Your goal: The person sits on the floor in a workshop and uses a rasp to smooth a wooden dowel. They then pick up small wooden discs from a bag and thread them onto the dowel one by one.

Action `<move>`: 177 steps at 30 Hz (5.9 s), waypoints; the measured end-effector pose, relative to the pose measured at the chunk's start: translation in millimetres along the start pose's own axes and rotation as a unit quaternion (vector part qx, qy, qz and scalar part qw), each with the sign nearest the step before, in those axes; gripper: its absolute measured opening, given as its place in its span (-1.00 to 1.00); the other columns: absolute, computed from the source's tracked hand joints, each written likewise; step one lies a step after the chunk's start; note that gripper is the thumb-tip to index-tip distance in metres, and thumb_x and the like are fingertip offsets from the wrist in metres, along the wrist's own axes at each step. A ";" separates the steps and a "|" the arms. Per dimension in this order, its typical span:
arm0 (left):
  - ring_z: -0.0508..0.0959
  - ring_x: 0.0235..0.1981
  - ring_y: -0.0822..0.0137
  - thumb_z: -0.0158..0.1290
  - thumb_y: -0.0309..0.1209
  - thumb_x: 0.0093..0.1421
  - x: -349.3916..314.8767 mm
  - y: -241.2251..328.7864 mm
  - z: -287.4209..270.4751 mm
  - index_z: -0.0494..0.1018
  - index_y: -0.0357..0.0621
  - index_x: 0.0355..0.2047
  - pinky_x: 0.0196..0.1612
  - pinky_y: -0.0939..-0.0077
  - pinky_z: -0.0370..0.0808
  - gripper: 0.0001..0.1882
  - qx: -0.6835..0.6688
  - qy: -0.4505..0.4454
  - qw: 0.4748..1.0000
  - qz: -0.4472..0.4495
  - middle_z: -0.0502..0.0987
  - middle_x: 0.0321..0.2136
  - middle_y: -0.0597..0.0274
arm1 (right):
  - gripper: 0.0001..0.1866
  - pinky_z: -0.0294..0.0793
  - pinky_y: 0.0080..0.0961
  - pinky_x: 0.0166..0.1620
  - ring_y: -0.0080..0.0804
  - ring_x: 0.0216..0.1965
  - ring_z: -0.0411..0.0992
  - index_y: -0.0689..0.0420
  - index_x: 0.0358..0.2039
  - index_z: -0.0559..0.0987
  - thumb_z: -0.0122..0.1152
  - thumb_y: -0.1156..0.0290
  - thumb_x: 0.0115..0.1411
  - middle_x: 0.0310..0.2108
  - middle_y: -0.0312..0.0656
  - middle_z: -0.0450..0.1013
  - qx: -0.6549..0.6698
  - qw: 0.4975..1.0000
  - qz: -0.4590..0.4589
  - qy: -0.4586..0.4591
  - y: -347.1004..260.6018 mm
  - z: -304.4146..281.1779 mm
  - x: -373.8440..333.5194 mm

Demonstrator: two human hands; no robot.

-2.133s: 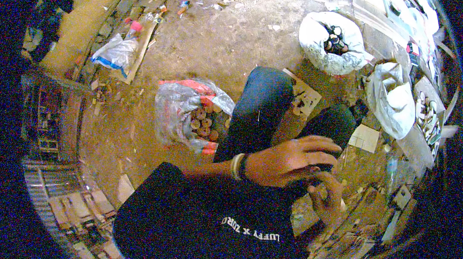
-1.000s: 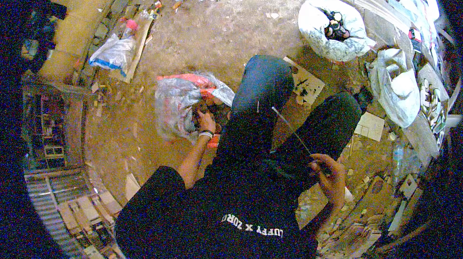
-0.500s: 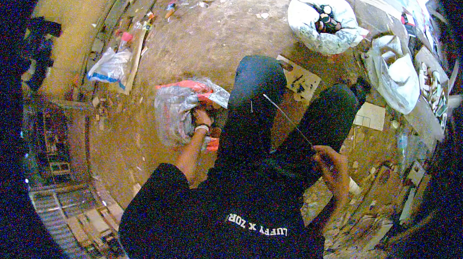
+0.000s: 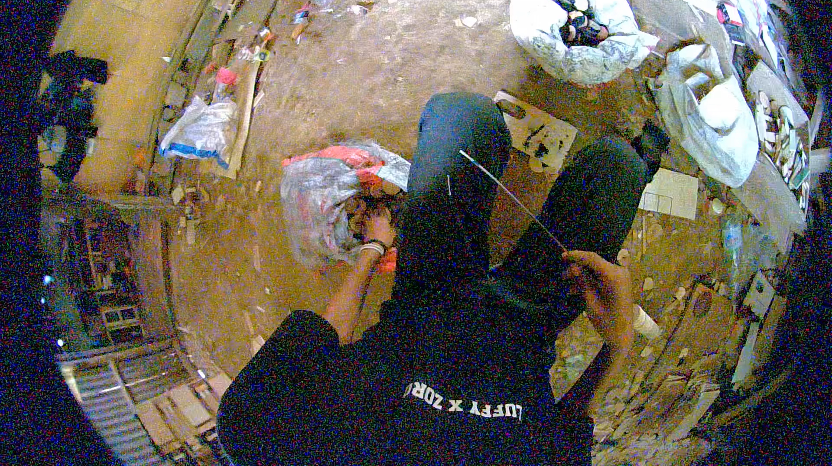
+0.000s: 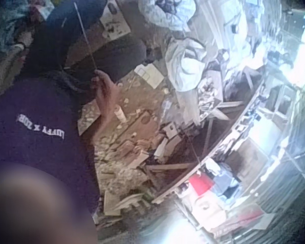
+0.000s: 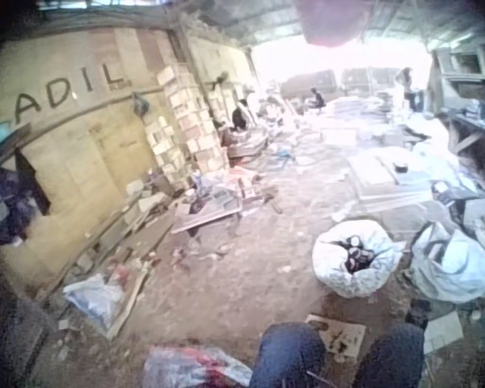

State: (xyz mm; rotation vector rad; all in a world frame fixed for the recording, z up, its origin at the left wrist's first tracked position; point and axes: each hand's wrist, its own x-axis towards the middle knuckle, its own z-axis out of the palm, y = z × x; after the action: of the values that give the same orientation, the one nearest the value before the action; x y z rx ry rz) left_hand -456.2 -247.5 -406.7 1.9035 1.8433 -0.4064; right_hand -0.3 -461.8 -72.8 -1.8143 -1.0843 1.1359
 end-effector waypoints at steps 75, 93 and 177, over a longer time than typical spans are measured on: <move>0.47 0.13 -0.18 0.13 -0.53 0.10 -62.1 -54.3 -17.4 0.14 -0.21 0.36 0.18 0.11 0.41 -0.21 -0.189 0.117 0.971 -0.091 0.44 0.11 -0.32 | -0.82 0.37 -0.65 -0.51 -0.65 -0.60 0.38 0.19 -0.10 0.62 0.06 0.50 0.39 -0.49 -0.27 0.58 -0.069 0.996 -0.031 0.045 3.4 14.2 5.9; 0.46 0.12 -0.17 0.09 -0.57 0.11 -69.5 7.0 -37.3 0.31 -0.27 0.16 0.15 0.05 0.41 -0.44 -0.304 0.269 0.911 -0.069 0.42 0.09 -0.25 | -0.82 0.38 -0.65 -0.44 -0.66 -0.54 0.40 0.20 -0.12 0.62 0.07 0.51 0.37 -0.49 -0.30 0.56 -0.035 0.998 -0.004 0.059 1.4 16.9 -0.3; 0.57 0.07 0.03 0.54 -0.31 -0.23 -137.9 216.4 -316.8 0.48 -0.30 -0.03 0.17 0.11 0.48 -0.25 -0.590 -0.116 0.578 0.551 0.54 0.02 -0.15 | -0.23 0.41 -0.56 -0.40 -0.36 -0.53 0.45 0.09 0.04 0.65 -0.11 0.83 -0.24 -0.54 -0.15 0.46 -0.100 0.974 -0.199 0.037 -36.5 51.6 -0.3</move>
State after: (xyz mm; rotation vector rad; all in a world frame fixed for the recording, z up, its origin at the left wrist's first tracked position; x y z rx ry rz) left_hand -281.9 -203.1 -40.9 1.3750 0.1484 0.7920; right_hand -58.1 -441.0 -58.5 -1.6682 -1.4799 0.7358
